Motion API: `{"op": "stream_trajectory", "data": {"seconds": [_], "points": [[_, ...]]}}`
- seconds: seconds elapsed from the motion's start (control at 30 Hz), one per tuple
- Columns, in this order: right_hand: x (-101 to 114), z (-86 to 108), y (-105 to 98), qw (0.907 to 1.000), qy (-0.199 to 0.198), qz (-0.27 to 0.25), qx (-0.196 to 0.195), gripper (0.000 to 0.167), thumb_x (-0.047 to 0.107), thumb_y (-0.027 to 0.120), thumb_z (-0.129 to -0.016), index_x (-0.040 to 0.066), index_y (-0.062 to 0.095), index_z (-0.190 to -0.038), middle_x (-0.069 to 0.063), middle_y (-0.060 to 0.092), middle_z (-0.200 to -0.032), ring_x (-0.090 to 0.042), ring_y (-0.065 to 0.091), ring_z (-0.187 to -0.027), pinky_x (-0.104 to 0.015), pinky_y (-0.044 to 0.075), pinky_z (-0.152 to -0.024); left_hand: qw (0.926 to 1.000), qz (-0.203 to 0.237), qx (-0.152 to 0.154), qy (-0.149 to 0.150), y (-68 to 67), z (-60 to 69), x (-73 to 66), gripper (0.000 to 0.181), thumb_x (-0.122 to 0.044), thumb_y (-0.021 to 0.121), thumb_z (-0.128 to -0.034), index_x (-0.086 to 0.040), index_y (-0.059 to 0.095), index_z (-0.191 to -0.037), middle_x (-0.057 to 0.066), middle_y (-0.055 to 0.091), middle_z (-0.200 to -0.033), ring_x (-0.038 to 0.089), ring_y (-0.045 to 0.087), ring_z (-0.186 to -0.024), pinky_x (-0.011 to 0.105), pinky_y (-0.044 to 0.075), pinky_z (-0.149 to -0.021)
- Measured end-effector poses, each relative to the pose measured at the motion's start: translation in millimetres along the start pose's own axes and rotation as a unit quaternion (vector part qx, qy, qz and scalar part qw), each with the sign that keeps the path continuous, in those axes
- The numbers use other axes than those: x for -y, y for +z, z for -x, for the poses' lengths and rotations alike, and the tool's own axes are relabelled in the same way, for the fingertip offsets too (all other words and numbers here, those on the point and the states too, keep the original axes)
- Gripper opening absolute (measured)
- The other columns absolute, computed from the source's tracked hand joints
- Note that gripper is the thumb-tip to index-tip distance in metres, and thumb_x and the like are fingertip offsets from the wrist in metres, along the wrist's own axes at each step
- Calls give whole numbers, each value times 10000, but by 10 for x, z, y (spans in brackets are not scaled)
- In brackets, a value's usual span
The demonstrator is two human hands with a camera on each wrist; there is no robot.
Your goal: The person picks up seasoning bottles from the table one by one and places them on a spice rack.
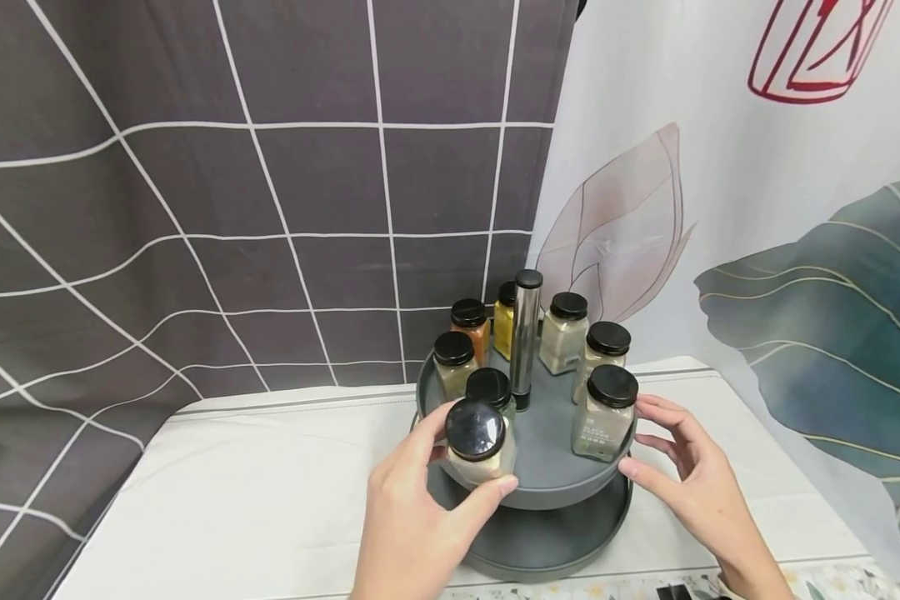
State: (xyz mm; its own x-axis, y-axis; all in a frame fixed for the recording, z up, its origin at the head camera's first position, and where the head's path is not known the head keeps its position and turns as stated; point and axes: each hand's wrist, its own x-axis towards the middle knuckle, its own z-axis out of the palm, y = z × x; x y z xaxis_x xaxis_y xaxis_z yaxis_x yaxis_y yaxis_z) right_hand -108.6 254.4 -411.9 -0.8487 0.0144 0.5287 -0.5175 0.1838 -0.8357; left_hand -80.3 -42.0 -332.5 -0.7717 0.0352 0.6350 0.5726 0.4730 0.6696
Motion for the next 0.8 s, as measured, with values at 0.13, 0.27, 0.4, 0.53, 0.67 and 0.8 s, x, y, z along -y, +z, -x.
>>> {"op": "stream_trajectory", "data": {"seconds": [0.13, 0.27, 0.4, 0.53, 0.67, 0.8], "points": [[-4, 6, -2, 10000, -11, 39, -19, 670, -279, 694, -733, -114, 494, -1351, -93, 483, -1445, -125, 474, -1309, -163, 468, -954, 9994, 76, 249, -219, 79, -20, -51, 698, -312, 913, -736, -181, 590, -1341, -143, 672, -1146, 34, 640, -914, 291, 566, -792], [-5, 2, -4, 10000, -44, 61, -30, 674, -281, 694, -730, -115, 494, -1352, -95, 486, -1440, -128, 475, -1308, -165, 468, -955, 9988, 85, 445, -158, 145, -45, -95, 725, -339, 902, -751, -172, 564, -1370, -144, 663, -1153, 27, 627, -893, 294, 558, -766], [-3, -2, -1, 9999, -52, 92, -25, 678, -280, 697, -727, -116, 494, -1353, -93, 489, -1435, -126, 480, -1303, -163, 469, -952, 9981, 166, 595, 59, 187, -95, -131, 765, -291, 914, -738, -176, 533, -1392, -138, 661, -1163, 29, 625, -888, 275, 562, -764], [6, -3, 6, 9998, 0, 183, -43, 680, -276, 704, -726, -113, 496, -1352, -82, 492, -1431, -118, 483, -1298, -158, 471, -948, 9968, 145, 741, 266, 219, -169, -164, 804, -254, 924, -722, -216, 512, -1411, -126, 658, -1161, 34, 610, -904, 245, 550, -772], [13, -5, 11, 9995, 40, 303, -58, 679, -269, 711, -727, -109, 499, -1351, -76, 492, -1430, -114, 482, -1298, -153, 471, -946, 9943, 96, 850, 630, 250, -241, -164, 832, -229, 923, -723, -229, 493, -1436, -99, 663, -1118, 26, 616, -932, 227, 542, -783], [10, -3, 12, 9996, 32, 278, -58, 675, -270, 711, -726, -111, 501, -1349, -78, 491, -1432, -116, 481, -1301, -153, 473, -946, 9900, 88, 1032, 956, 271, -309, -149, 817, -220, 902, -751, -260, 481, -1452, -83, 656, -1185, 31, 636, -1042, 231, 548, -853]]}}
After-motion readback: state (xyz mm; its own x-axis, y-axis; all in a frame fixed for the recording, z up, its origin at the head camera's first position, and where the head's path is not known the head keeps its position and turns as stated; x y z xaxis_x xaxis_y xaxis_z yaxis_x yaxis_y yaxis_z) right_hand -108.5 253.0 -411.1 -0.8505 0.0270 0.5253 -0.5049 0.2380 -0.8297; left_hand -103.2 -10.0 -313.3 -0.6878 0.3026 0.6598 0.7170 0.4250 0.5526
